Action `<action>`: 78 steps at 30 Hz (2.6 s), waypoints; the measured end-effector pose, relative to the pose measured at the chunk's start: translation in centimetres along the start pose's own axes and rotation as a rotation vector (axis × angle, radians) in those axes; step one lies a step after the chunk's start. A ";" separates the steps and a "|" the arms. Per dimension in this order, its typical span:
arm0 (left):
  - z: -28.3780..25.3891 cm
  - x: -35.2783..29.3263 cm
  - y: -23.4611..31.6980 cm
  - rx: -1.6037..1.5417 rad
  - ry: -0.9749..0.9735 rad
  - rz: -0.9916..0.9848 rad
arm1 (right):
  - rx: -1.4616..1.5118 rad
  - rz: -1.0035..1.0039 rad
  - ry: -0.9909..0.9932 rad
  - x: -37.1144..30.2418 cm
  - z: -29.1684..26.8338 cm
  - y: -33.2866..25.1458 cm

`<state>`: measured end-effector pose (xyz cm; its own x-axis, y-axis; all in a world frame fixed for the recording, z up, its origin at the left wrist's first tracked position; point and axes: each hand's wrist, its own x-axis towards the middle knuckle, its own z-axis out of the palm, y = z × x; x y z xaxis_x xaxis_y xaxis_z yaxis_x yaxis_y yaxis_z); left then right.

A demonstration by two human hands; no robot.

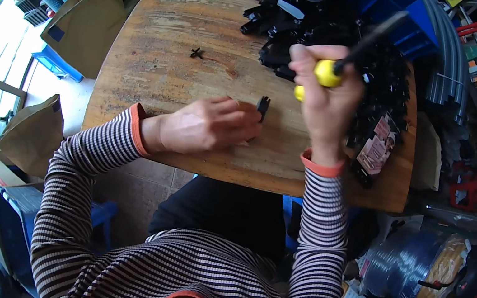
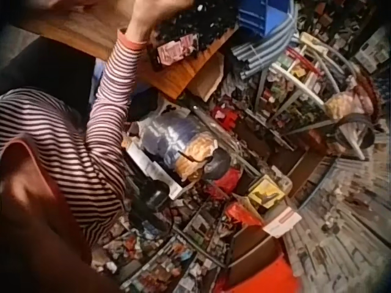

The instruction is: Assembling black plastic components using a screwdriver at a workbench.

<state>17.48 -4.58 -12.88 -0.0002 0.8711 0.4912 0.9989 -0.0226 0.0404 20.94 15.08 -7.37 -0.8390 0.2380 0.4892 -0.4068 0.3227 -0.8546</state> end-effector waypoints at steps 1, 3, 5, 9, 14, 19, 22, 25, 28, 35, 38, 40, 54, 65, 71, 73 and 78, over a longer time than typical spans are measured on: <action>-0.1 0.1 -0.1 0.020 0.052 0.005 | -0.122 -0.008 0.020 0.3 -1.7 -1.8; 0.1 0.2 -0.6 -0.038 0.037 0.033 | -0.261 -0.007 0.070 -1.2 -4.5 -3.4; 0.5 0.4 -1.4 -0.104 0.013 0.034 | -0.685 0.144 -0.231 -3.1 -6.4 -2.8; 1.1 1.6 -3.6 -0.214 -0.018 -0.216 | -0.906 0.216 -0.331 -7.7 -8.7 0.6; 0.4 2.2 -11.0 -0.147 0.373 -0.689 | -0.819 0.208 -0.239 -8.3 -7.6 1.1; 1.2 3.2 -15.9 0.035 0.190 -0.748 | -0.759 0.105 -0.263 -7.3 -6.1 1.5; 1.3 3.9 -15.7 0.202 0.106 -0.669 | -0.727 0.066 -0.324 -7.4 -6.5 1.6; -0.6 2.6 -15.3 0.291 0.198 -0.719 | -0.690 0.028 -0.360 -7.3 -6.6 1.2; -3.2 2.4 -10.9 0.063 0.340 -0.571 | -0.734 0.090 -0.362 -7.1 -6.9 1.4; -5.8 4.0 -5.8 -0.769 -0.508 -0.837 | -0.819 0.105 -0.420 -6.3 -6.3 0.7; -1.9 6.6 -6.4 -0.781 -0.656 -0.855 | -0.835 0.100 -0.435 -6.5 -6.8 1.2; -0.8 6.3 -6.2 -0.733 -0.545 -0.817 | -0.826 0.135 -0.348 -7.1 -6.6 1.5; 0.7 0.6 0.3 -0.143 -0.004 -0.052 | -0.792 0.260 -0.296 -4.3 -4.2 0.9; 0.8 0.6 0.3 -0.186 -0.151 -0.122 | -0.618 -0.228 -0.388 -2.5 0.1 2.5; 1.3 0.2 0.1 -0.173 -0.056 -0.110 | -0.733 -0.265 -0.474 -1.9 0.7 1.8; 1.6 0.1 0.1 -0.131 0.082 -0.066 | -0.784 -0.256 -0.490 -1.7 0.9 1.7; 1.0 -0.3 0.2 -0.186 -0.003 -0.101 | -0.755 -0.256 -0.620 -0.6 0.4 1.8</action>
<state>17.77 -4.31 -13.90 -0.0994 0.8749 0.4739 0.9680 -0.0253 0.2497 20.63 15.14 -9.27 -0.8859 -0.3682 0.2823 -0.4458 0.8442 -0.2978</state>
